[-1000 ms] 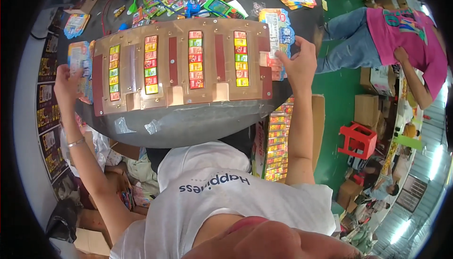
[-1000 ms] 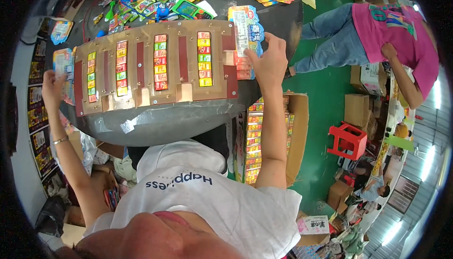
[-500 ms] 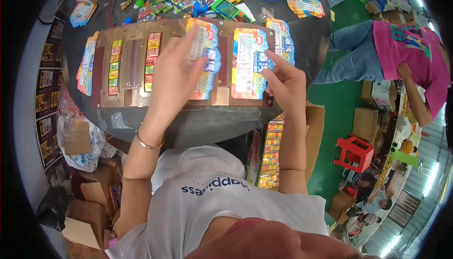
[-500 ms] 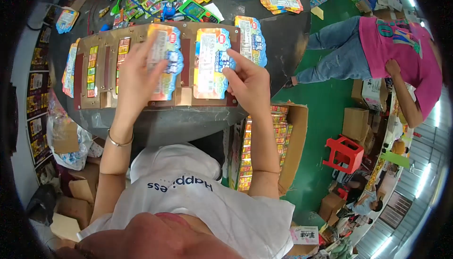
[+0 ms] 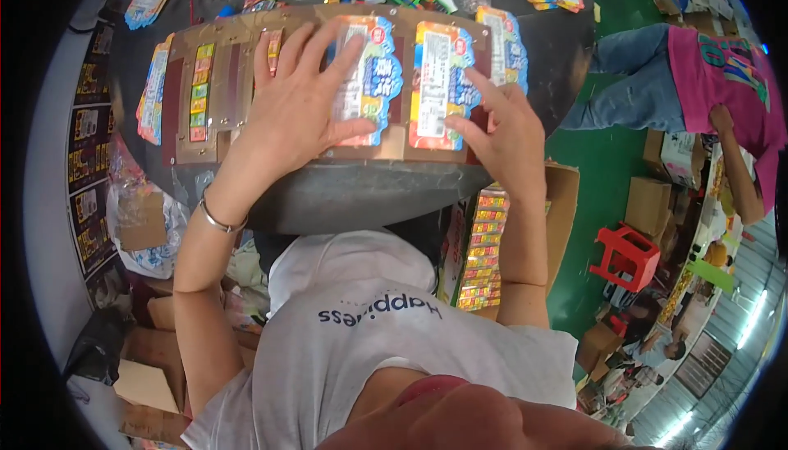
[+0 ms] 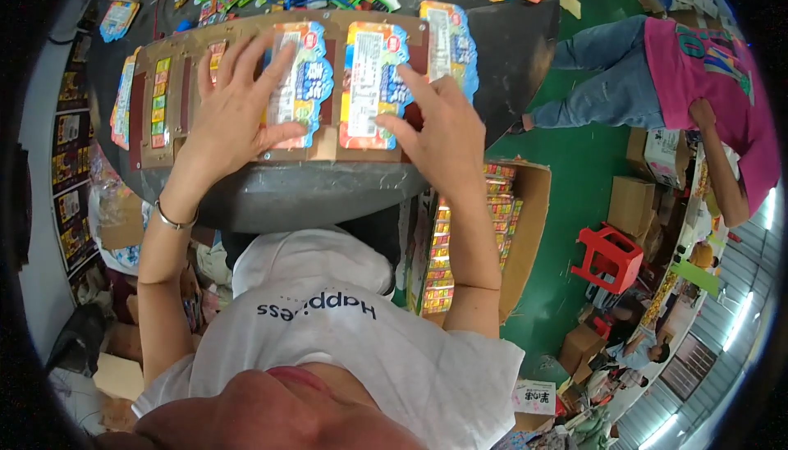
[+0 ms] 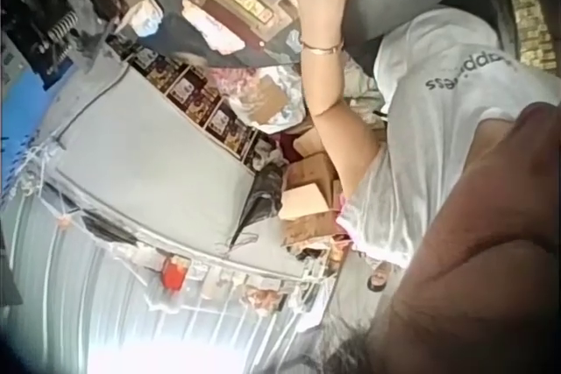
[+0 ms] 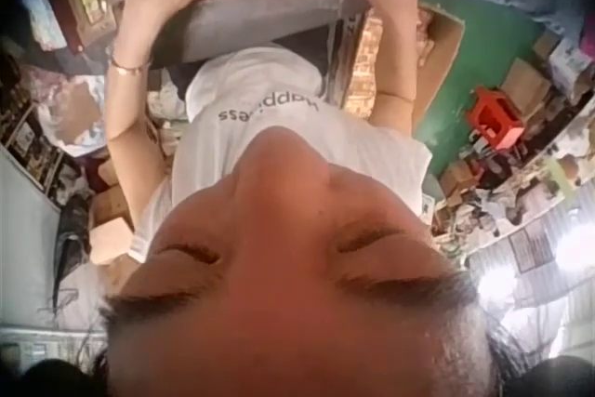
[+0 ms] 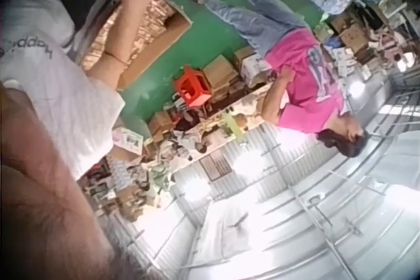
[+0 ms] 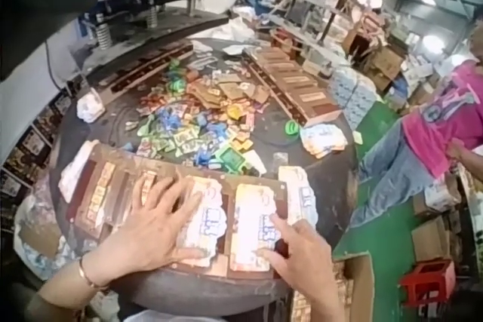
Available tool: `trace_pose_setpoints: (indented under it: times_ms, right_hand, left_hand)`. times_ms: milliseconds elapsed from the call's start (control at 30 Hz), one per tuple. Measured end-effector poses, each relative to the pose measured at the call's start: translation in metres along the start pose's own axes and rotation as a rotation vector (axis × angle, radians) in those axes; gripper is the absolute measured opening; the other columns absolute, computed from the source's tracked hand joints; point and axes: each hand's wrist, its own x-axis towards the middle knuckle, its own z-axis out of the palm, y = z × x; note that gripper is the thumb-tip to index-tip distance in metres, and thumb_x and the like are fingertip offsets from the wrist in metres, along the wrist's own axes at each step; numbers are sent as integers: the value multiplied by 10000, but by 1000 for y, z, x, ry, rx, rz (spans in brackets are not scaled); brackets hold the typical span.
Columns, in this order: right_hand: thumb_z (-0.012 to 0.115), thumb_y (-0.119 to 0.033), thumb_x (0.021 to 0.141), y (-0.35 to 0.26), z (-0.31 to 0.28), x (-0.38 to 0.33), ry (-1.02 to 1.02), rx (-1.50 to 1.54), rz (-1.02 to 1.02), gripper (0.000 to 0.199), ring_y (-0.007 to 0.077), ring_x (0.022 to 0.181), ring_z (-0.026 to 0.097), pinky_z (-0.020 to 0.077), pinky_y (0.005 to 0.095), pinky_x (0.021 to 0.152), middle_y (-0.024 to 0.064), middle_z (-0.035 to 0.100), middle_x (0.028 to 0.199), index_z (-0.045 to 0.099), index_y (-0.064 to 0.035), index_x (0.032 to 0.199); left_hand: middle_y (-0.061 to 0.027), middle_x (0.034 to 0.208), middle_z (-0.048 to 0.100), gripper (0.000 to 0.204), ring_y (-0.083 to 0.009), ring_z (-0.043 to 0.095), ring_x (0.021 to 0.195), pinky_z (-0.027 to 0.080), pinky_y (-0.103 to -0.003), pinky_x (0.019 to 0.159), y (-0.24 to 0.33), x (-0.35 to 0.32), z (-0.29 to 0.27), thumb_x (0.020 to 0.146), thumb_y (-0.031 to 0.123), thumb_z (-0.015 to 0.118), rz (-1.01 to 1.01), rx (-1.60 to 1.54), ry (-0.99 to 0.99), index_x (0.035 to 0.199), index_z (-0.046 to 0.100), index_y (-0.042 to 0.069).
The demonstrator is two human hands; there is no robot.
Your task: Placing toy strips into a rotating assembly jig and applying printed cardboard covers.
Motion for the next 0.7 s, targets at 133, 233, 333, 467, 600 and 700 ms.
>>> trace_pose_setpoints:
  times_ms: [133, 233, 333, 467, 600, 700]
  right_hand:
    - [658, -88, 890, 66, -9, -5, 389, 561, 187, 361, 37, 735, 491, 422, 188, 633, -12, 560, 868, 586, -6, 1234]
    - [698, -136, 868, 100, -14, 24, 407, 414, 401, 388, 54, 753, 521, 436, 199, 658, 8, 583, 878, 591, 17, 1209]
    - [784, -254, 793, 138, 16, 62, 188, 103, 228, 537, 81, 771, 550, 453, 222, 678, 17, 600, 887, 593, 36, 1202]
    - [832, -325, 695, 136, 8, 62, 22, 113, 225, 685, 129, 783, 586, 479, 270, 701, 59, 632, 930, 584, 7, 1240]
    - [805, -287, 708, 79, 14, 44, 330, -466, 134, 573, 167, 772, 605, 493, 312, 722, 80, 652, 942, 613, -26, 1181]
    - [753, -221, 790, 70, 6, 46, 354, -424, 107, 431, 160, 783, 607, 499, 323, 720, 61, 642, 910, 605, -20, 1141]
  left_hand:
    - [-149, 1088, 672, 373, -332, 633, 1007, 473, -393, 914, -76, -2, -28, 781, 260, 740, -16, -57, 584, 1067, 690, 26]
    - [-142, 1139, 667, 429, -253, 645, 1034, 485, -345, 900, -265, -82, -22, 922, 339, 626, -565, 195, 471, 1205, 642, 17]
    - [-150, 1160, 658, 491, -215, 642, 1034, 496, -346, 871, -378, -131, 27, 915, 383, 639, -927, -145, 199, 1187, 631, -26]
    - [-123, 1052, 686, 565, -180, 660, 922, 513, -335, 793, -344, -104, 38, 859, 439, 699, -750, -477, 115, 1130, 627, -52]
    - [-71, 923, 691, 461, -125, 656, 811, 518, -276, 702, -255, -86, 8, 813, 295, 785, -443, 605, 383, 1111, 633, -22]
    - [-62, 1123, 654, 362, -143, 616, 1004, 503, -294, 832, -231, -76, -39, 875, 176, 710, -876, 109, 51, 1181, 611, 8]
